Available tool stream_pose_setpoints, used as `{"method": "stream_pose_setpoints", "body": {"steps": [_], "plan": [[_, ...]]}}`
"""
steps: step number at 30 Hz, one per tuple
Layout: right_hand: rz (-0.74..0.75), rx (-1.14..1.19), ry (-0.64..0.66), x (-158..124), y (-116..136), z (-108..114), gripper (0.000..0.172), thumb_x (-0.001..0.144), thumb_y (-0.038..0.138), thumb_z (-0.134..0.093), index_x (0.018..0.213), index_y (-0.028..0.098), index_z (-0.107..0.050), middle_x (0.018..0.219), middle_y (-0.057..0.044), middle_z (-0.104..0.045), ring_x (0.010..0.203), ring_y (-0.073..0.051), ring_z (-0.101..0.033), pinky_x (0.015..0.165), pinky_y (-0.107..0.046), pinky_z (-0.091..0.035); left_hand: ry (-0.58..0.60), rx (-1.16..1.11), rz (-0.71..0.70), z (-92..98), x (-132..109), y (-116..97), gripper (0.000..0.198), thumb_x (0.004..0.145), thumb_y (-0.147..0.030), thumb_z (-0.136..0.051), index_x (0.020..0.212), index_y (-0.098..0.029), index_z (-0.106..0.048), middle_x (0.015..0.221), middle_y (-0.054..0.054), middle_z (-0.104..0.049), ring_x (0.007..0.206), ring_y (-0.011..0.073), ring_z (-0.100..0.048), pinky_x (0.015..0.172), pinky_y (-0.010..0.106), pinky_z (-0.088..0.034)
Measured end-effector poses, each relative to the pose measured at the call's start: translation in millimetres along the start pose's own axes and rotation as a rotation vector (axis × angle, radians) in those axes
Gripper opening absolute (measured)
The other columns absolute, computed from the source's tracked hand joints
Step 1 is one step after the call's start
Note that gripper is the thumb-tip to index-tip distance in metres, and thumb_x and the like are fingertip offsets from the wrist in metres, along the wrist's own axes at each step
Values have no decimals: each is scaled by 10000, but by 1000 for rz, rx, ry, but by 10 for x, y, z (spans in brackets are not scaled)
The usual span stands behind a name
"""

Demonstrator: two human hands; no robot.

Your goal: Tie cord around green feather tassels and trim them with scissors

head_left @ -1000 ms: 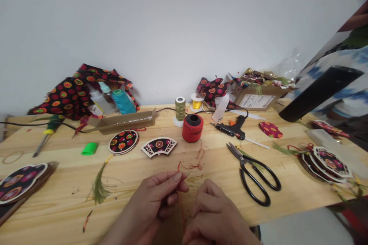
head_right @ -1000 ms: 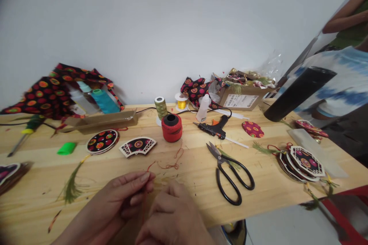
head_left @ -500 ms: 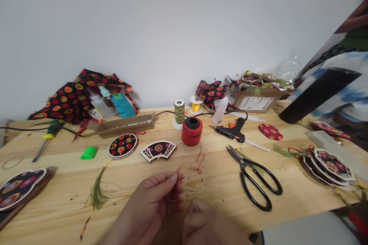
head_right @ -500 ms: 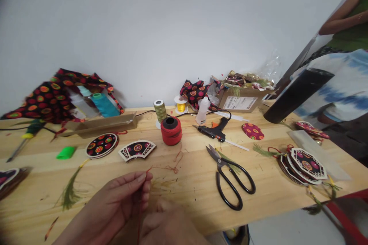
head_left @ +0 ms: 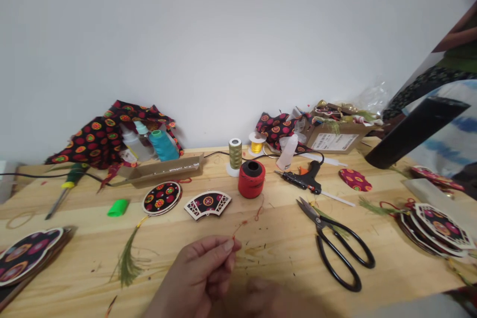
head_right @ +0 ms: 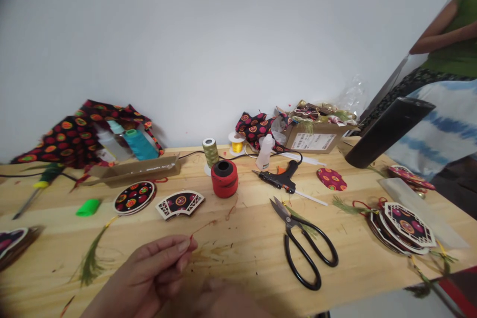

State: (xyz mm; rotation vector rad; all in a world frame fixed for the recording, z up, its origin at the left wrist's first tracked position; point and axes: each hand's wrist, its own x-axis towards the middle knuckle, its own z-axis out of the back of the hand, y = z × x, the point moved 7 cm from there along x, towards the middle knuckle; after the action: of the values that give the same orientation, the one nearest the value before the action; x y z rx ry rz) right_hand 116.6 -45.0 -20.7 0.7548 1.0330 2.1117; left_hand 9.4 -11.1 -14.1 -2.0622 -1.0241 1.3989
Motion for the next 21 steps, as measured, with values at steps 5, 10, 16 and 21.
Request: {"method": "stream_pose_setpoints", "body": {"steps": [5, 10, 16, 21], "plan": [[-227, -112, -224, 43, 165, 614, 254, 834, 108, -470, 898, 232, -682, 805, -7, -663, 751, -128, -607, 682, -219, -467, 18, 176, -113, -6, -21, -75, 205, 661, -281, -731, 560, -119, -657, 480, -30, -476, 436, 49, -308, 421, 192, -199], [-151, -38, -195, 325, 420, 730, 429, 865, 72, -423, 1274, 180, -492, 1247, -66, -565, 1147, -127, -503, 966, -234, -381, 15, 485, -222, -27, -69, -133, 279, 718, -359, -624, 541, -146, -594, 464, -55, -402, 450, 77, -296, 435, 215, -204], [-172, -117, -123, 439, 322, 634, 166, 846, 122, -539, 864, 183, -692, 772, 0, -668, 752, -109, -590, 705, -208, -432, -29, 677, -262, -15, -132, -185, 278, 721, -343, -579, 508, -168, -548, 484, -51, -391, 462, 91, -314, 432, 218, -214], [-66, -322, -120, 466, 325, 678, 153, 838, 73, -525, 781, 144, -648, 777, -27, -612, 786, -127, -528, 695, -225, -404, 10, 499, -195, 34, -76, -88, 329, 715, -386, -613, 490, -154, -554, 444, -65, -353, 436, 72, -248, 415, 206, -176]]}}
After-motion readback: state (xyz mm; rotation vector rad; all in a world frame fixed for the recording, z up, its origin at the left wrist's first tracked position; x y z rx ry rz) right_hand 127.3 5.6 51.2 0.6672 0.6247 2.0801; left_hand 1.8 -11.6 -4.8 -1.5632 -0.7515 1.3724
